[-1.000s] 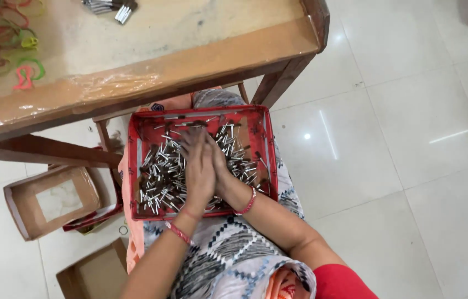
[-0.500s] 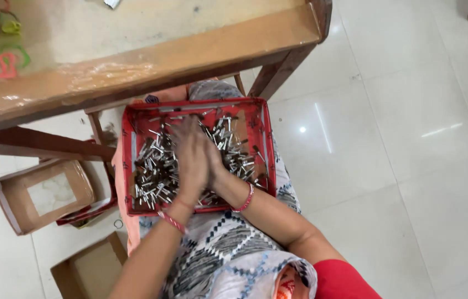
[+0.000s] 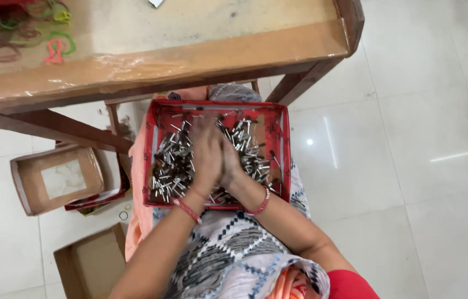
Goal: Sorting and aligning small makeup brushes into batches on a table and in a tray.
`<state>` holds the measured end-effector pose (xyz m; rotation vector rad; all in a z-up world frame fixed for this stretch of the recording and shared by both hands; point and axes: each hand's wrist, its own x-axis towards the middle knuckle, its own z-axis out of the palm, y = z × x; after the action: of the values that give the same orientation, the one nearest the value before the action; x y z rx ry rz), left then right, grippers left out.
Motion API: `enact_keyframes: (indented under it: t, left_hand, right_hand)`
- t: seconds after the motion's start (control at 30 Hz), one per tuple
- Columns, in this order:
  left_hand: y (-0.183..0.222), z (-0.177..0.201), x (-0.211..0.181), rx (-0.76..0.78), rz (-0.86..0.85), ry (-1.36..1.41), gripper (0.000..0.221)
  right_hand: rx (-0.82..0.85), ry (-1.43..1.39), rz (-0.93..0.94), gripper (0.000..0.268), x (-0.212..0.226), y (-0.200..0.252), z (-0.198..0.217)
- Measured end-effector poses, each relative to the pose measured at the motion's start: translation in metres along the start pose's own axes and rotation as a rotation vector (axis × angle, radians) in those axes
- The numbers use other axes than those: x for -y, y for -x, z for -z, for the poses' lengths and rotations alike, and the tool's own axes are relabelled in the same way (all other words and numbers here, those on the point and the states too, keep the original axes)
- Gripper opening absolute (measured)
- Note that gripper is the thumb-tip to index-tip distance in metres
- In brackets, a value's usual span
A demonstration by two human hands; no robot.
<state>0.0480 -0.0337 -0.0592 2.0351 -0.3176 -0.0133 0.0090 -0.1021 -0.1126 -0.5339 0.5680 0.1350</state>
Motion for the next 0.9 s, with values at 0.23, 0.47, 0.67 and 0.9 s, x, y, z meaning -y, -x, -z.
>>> enact_keyframes:
  t: [0.23,0.47,0.67,0.9]
  left_hand:
    - [-0.014,0.008,-0.014,-0.006,0.036,-0.105,0.047]
    - [0.014,-0.006,-0.023,0.071,-0.036,0.003,0.05]
    - [-0.006,-0.003,-0.024,0.005,-0.032,-0.046,0.048]
    - [0.015,-0.016,-0.045,0.093,-0.039,-0.042,0.053]
  right_hand:
    - [0.123,0.027,0.081,0.061,0.025,0.038,-0.034]
    - [-0.039,-0.02,-0.014,0.064,0.032,0.051,-0.031]
    - [0.149,-0.021,0.127,0.065,0.033,0.048,-0.026]
    - [0.133,-0.009,0.127,0.06,0.039,0.04,-0.005]
